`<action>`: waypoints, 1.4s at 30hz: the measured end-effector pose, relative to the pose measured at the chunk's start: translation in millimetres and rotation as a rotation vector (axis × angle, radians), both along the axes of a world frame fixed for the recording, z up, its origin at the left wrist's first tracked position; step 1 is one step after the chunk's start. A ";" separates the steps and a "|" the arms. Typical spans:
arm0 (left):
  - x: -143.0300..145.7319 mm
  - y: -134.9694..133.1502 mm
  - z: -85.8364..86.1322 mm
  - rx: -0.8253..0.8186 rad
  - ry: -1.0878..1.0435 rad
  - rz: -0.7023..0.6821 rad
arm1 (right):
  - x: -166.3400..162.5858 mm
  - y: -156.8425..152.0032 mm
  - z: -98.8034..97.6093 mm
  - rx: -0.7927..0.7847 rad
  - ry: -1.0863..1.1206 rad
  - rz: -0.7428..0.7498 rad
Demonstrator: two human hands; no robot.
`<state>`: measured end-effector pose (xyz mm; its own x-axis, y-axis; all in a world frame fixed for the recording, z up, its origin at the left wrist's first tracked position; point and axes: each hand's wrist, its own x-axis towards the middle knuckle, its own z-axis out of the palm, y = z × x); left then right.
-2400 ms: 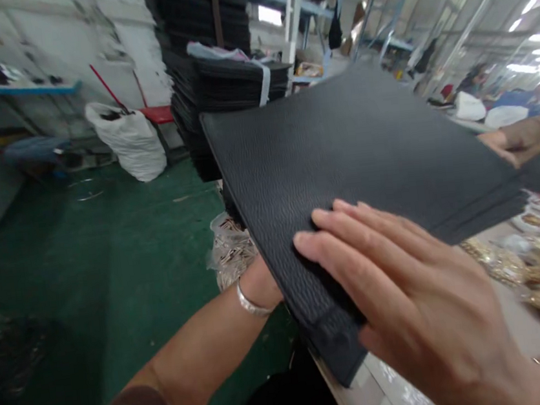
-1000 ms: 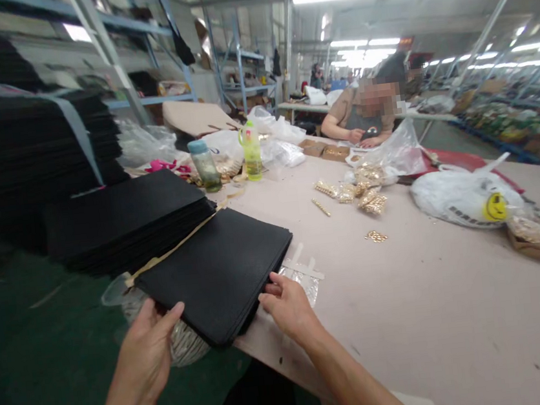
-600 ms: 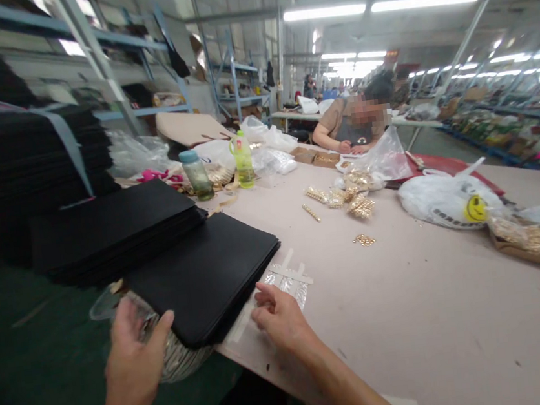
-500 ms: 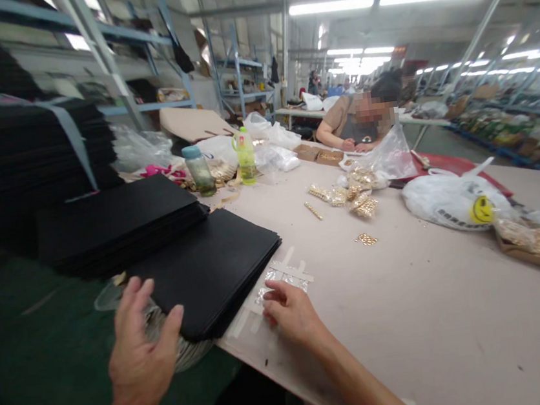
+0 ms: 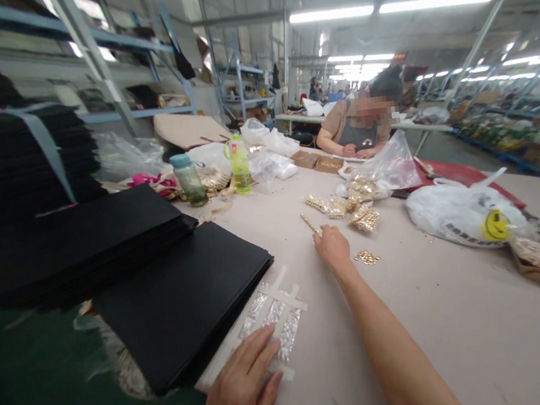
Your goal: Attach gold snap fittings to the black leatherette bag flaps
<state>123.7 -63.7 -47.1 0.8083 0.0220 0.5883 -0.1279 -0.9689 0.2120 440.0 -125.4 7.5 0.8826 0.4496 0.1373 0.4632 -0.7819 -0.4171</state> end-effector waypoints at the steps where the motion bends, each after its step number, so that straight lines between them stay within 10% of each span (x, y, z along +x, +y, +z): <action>1: -0.4 1.1 -1.2 0.019 -0.019 -0.003 | 7.2 4.3 -3.2 -0.037 -0.015 -0.018; 8: -1.8 0.0 0.4 0.054 -0.068 0.011 | 23.7 16.7 -20.7 -0.189 -0.115 -0.037; 23: -0.5 -6.4 8.1 -0.382 0.125 -0.030 | -45.3 -70.2 19.0 -0.101 -0.113 0.068; 32: 64.5 -37.3 53.8 -0.936 0.008 -0.302 | -114.8 -113.8 70.2 0.010 0.089 0.300; 42: 101.5 -61.5 37.7 -0.883 0.281 -0.427 | -147.0 -139.0 67.5 0.183 0.250 0.393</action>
